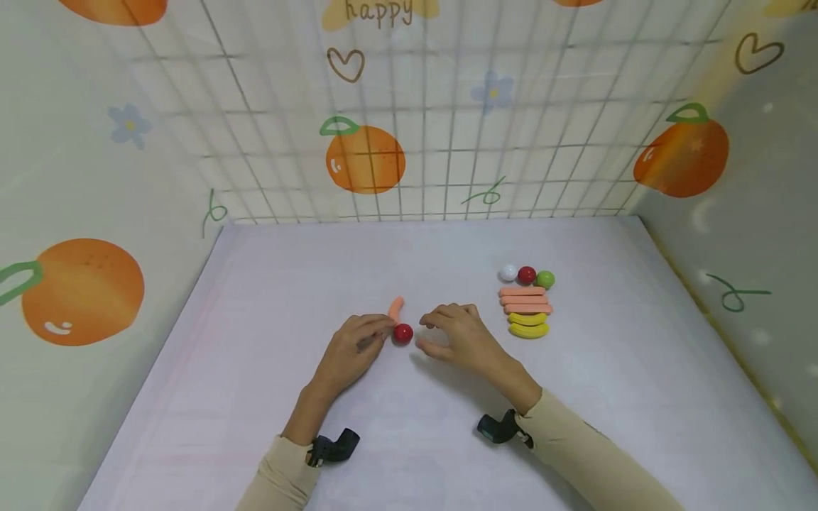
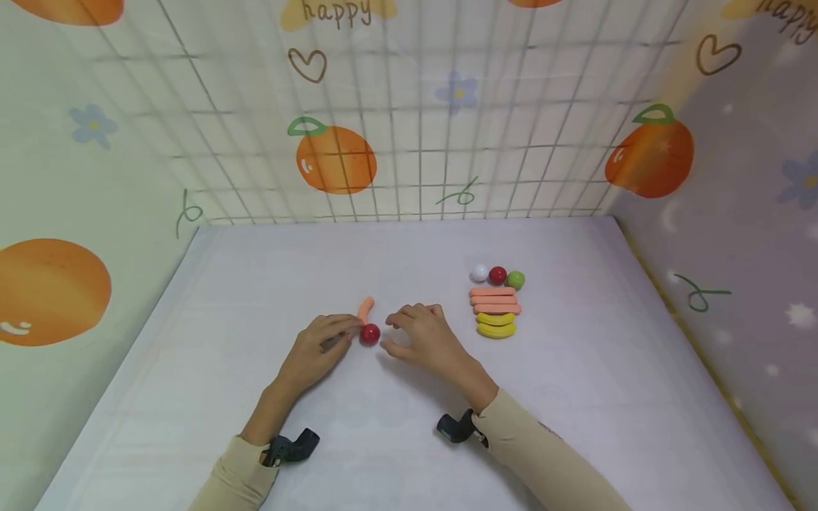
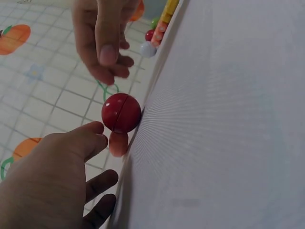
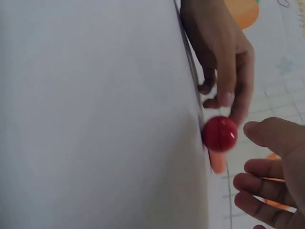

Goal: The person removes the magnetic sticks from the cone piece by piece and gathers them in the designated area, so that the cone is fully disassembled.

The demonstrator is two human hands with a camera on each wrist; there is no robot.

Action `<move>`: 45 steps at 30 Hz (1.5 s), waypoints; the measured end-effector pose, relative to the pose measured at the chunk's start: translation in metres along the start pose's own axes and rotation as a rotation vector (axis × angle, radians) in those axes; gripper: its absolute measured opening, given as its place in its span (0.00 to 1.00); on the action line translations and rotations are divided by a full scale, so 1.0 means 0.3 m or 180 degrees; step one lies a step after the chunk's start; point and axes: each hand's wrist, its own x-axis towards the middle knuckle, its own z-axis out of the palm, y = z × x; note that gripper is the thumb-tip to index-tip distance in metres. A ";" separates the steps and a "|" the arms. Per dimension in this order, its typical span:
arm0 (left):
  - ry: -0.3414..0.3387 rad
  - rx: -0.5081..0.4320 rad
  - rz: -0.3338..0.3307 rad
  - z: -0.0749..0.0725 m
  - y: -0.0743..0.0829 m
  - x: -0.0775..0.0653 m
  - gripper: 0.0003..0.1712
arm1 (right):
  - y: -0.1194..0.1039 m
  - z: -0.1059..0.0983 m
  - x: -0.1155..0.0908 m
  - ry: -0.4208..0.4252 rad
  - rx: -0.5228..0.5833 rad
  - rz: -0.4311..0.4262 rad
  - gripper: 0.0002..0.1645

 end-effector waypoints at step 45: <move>-0.0074 0.0145 0.0153 0.007 -0.023 0.005 0.16 | 0.166 -0.214 0.057 -0.0066 0.0021 0.0195 0.17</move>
